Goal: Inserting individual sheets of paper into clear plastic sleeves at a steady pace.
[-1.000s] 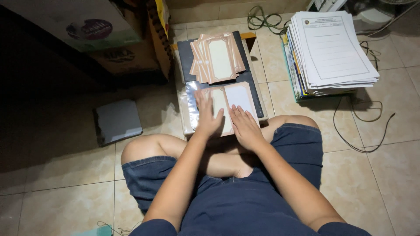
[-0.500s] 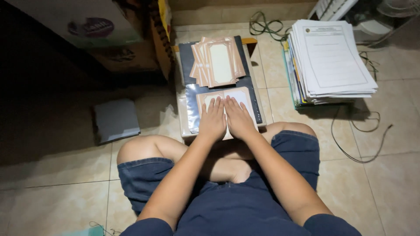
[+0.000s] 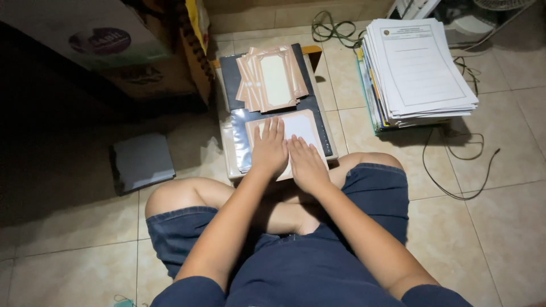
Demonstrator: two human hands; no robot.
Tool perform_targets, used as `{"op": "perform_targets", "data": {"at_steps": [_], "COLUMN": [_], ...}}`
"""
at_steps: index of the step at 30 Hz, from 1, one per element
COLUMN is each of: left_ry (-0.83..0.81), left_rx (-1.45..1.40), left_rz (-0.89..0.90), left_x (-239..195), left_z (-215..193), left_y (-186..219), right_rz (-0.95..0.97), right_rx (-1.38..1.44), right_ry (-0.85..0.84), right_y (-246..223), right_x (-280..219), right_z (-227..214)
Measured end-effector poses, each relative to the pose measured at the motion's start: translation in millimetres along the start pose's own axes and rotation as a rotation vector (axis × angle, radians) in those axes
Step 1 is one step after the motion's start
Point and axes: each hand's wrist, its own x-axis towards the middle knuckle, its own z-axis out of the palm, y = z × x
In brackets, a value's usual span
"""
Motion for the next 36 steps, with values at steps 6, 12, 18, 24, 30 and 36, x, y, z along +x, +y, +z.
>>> {"op": "perform_targets", "data": {"at_steps": [6, 12, 18, 24, 30, 36], "left_ry": [0.020, 0.010, 0.002, 0.015, -0.003, 0.049], "left_rx": [0.006, -0.006, 0.000, -0.017, -0.007, 0.010], "left_rz": [0.027, -0.010, -0.003, 0.010, 0.007, 0.064], "left_x": [-17.3, 10.9, 17.9, -12.8, 2.9, 9.9], "left_z": [9.0, 8.2, 3.8, 7.6, 2.4, -1.7], "left_y": [2.0, -4.2, -5.6, 1.5, -2.1, -4.5], "right_rz": [-0.020, -0.009, -0.066, -0.037, -0.064, -0.077], "right_rx": [-0.002, 0.043, -0.027, -0.003, -0.005, -0.003], "right_ry": [0.042, -0.024, 0.043, 0.028, 0.025, 0.054], "right_y": [21.0, -0.3, -0.5, 22.1, 16.8, 14.6], "right_x": [45.0, 6.8, -21.2, 32.3, 13.9, -16.3], "right_z": [19.4, -6.1, -1.8, 15.1, 7.6, 14.3]}}
